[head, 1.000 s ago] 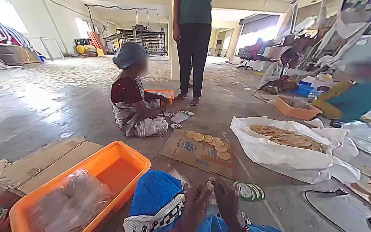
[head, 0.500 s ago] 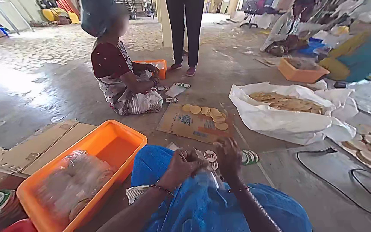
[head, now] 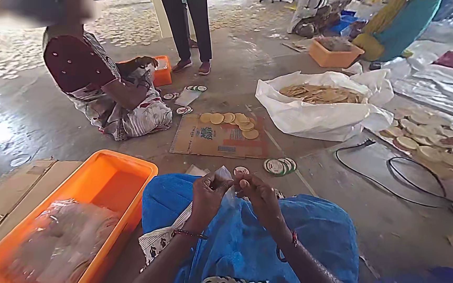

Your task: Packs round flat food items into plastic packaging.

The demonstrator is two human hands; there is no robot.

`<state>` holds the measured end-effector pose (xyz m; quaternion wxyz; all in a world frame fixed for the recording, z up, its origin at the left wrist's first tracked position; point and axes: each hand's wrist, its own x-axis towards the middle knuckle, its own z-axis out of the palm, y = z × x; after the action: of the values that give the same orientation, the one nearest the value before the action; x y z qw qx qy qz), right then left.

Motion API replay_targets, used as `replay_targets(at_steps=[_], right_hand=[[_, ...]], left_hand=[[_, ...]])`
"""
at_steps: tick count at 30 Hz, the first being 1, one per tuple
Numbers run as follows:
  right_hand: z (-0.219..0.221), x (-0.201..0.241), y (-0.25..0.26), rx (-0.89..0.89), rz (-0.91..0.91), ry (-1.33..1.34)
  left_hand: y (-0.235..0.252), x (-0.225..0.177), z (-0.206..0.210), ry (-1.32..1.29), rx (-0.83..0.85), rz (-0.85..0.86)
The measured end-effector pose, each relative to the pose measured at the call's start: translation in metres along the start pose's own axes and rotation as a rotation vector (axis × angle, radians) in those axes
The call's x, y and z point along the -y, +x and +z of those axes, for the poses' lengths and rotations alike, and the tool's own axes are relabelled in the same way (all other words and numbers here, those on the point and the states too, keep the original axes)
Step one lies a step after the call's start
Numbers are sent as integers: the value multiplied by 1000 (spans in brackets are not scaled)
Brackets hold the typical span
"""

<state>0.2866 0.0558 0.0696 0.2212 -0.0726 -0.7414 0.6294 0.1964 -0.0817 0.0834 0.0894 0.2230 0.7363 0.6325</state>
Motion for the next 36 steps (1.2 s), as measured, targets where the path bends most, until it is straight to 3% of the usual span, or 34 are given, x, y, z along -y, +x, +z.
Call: replay_targets(at_steps=[5, 10, 13, 17, 20, 23, 25, 27, 30, 32, 36], right_hand=[[5, 5, -9, -40, -34, -86], [12, 7, 0, -113, 19, -318], [7, 10, 2, -95, 101, -388], [-2, 16, 5, -13, 176, -526], [-8, 17, 9, 39, 135, -635], [-7, 17, 11, 66, 82, -714], [-4, 19, 11, 65, 43, -736], [2, 17, 10, 41, -9, -756], [8, 19, 10, 24, -18, -751], [10, 22, 11, 17, -3, -736], [-5, 32, 18, 50, 153, -721]], left_hand=[[-1, 1, 7, 78, -100, 70], [-12, 10, 31, 405, -148, 434], [-14, 19, 40, 369, -158, 478], [-12, 31, 36, 1, -5, 172], [-9, 25, 24, -334, 138, -99], [-2, 12, 13, -472, 196, -377], [2, 11, 10, -494, 170, -438], [1, 15, 14, -389, 110, -346], [-6, 25, 25, 82, 5, 55], [-11, 26, 32, 331, -60, 231], [-11, 28, 20, 482, -93, 446]])
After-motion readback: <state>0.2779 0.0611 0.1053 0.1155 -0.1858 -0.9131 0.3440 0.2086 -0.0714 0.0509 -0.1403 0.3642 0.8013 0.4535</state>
